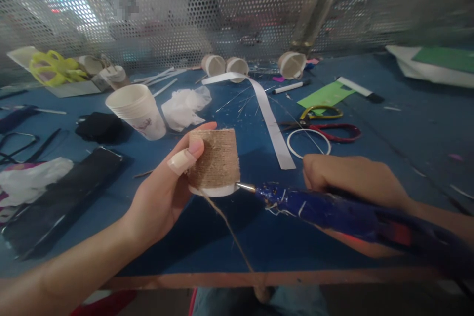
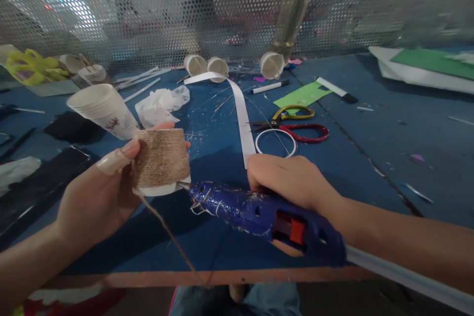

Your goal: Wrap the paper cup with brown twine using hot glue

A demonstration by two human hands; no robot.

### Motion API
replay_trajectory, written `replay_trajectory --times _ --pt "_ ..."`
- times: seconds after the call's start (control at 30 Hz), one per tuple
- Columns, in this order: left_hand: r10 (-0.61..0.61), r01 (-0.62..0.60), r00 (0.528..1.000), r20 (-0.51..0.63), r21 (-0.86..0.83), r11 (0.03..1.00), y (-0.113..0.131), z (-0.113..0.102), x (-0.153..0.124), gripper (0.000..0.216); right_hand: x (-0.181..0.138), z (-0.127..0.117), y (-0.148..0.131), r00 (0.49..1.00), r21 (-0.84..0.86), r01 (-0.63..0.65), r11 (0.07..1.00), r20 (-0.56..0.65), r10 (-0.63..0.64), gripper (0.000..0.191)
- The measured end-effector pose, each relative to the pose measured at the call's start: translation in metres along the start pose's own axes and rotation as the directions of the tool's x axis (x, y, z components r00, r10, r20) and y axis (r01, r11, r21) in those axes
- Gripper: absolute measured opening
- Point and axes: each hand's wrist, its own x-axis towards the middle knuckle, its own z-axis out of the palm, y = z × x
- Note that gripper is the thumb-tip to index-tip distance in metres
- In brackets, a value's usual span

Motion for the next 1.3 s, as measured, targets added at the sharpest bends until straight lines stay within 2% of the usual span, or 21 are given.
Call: replay_trajectory --times 0.1,0.53,0.73,0.93,1.23,1.3 --pt "-0.013 0.013 1.000 -0.017 -0.029 0.999 0.001 0.002 -0.002 0.053 0.001 0.004 0.000 0.999 0.057 0.006 0.998 -0.047 -0.003 0.022" --pt "-0.032 0.033 0.999 0.013 -0.068 0.997 0.002 0.004 -0.005 0.049 0.000 0.007 0.003 0.998 0.106 0.045 0.993 -0.052 -0.039 0.022" --pt "-0.046 0.045 0.999 -0.007 -0.058 0.997 0.003 0.002 -0.006 0.048 0.001 0.007 0.000 0.997 0.063 0.040 0.997 -0.064 -0.036 0.025" --pt "-0.045 0.044 0.999 -0.024 -0.052 0.998 0.005 0.001 -0.005 0.053 0.003 0.005 0.011 0.996 0.053 0.078 0.996 -0.052 -0.076 0.023" --pt "0.010 -0.010 1.000 -0.006 -0.062 0.998 0.007 0.001 -0.007 0.047 0.016 0.020 0.041 1.000 -0.029 -0.016 0.999 -0.020 0.016 0.007" --pt "0.021 -0.021 1.000 -0.003 -0.049 0.999 0.006 0.000 -0.007 0.045 0.021 0.023 0.048 0.997 -0.016 -0.074 0.997 -0.027 0.073 0.016"
